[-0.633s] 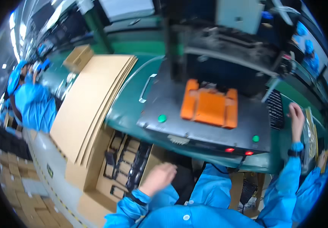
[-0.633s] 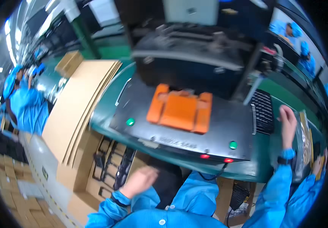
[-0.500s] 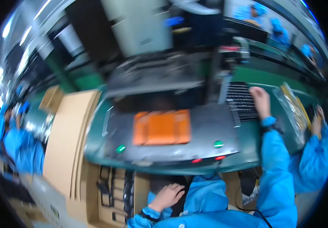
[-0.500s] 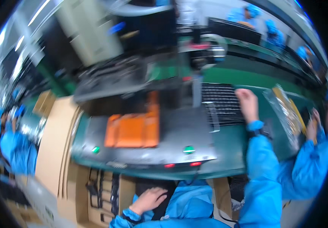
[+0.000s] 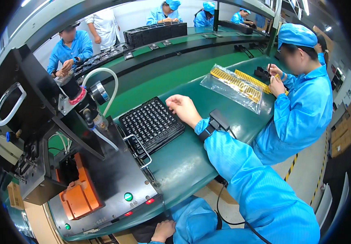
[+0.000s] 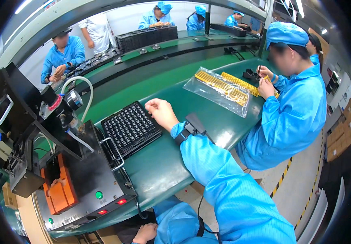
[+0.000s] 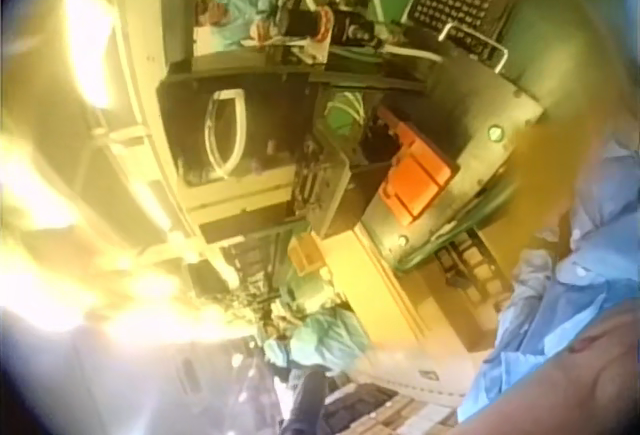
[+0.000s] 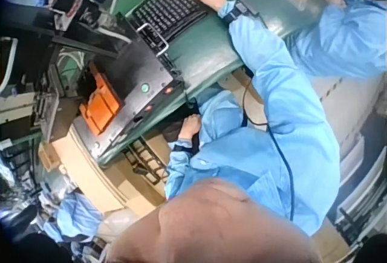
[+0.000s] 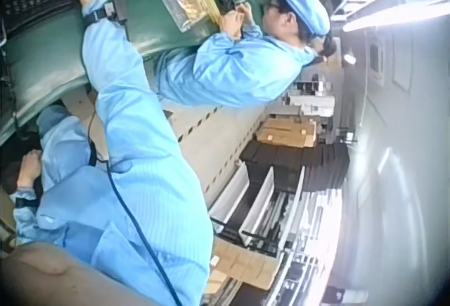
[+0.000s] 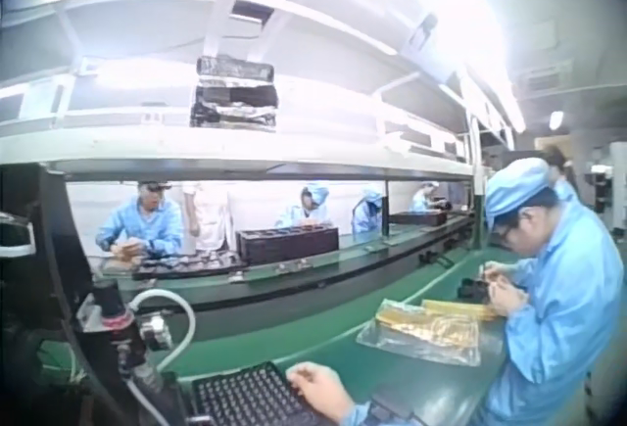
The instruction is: Manually placing components into plastic frames and using a heat press machine to secure them on an assembly line.
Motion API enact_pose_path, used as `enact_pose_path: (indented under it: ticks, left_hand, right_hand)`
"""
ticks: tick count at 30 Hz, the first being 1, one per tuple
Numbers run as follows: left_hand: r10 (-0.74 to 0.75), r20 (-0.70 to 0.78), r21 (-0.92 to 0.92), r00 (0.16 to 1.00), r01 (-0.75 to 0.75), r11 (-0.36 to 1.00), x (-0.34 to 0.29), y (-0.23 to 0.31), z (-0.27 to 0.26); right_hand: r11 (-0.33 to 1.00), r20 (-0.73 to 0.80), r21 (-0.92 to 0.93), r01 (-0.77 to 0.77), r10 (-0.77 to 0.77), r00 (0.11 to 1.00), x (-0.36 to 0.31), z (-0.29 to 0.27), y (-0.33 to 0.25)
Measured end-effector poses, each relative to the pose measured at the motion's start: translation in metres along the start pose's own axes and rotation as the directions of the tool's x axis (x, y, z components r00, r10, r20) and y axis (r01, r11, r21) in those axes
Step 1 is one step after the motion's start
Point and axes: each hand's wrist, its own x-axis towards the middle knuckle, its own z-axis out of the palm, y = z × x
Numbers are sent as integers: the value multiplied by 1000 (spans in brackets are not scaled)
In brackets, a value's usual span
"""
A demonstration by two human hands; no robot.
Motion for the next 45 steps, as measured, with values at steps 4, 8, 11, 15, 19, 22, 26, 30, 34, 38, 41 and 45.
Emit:
enact_pose_path:
  ticks: [4, 8, 11, 15, 19, 22, 26, 30, 34, 38, 41, 45]
  left_hand:
    - [125, 69, 139, 990, -133, 981, 8, -16, 10]
    - [73, 293, -59, 953, -58, 997, 42, -20, 3]
    - [-117, -84, -34, 990, 115, 993, 58, -22, 8]
    - [-1, -95, -108, 995, -9, 994, 60, -23, -1]
    - [22, -151, -168, 988, -48, 985, 56, -28, 2]
    - [16, -39, -214, 999, -24, 977, 49, -33, 5]
    - [117, -18, -171, 993, -119, 978, 106, -42, 57]
    - [-7, -264, -297, 964, -74, 952, 38, 14, 15]
    - [-145, -294, -450, 945, -3, 893, 36, 20, 25]
    - [-135, -211, -581, 968, -13, 814, 32, 26, 2]
    - [-121, -212, -498, 970, -1, 867, 44, 17, 7]
    - [-117, -282, -408, 952, -9, 913, 48, 7, 17]
  right_hand:
    - [998, -3, -58, 13, -13, 1000, -9, -4, -5]
    - [996, -7, -90, 12, -12, 1000, -12, -6, -2]
    - [997, -35, -68, 21, -23, 999, -14, -13, -2]
    - [999, -39, -51, -7, 6, 999, -9, -11, 1]
    - [1000, 17, 8, 25, -25, 1000, -3, 0, 8]
    - [984, 5, -174, 31, -30, 1000, -16, 13, -13]
    - [965, -15, -241, 100, -106, 994, -2, -43, 18]
    - [992, 115, -90, 88, -78, 990, 30, -66, 73]
    - [996, 171, -15, 84, -80, 982, 45, -52, 89]
    - [995, 170, -42, 91, -82, 982, 50, -62, 93]
    - [991, 157, -85, 102, -88, 984, 41, -51, 79]
    - [985, 148, -63, 162, -151, 977, 41, -52, 79]
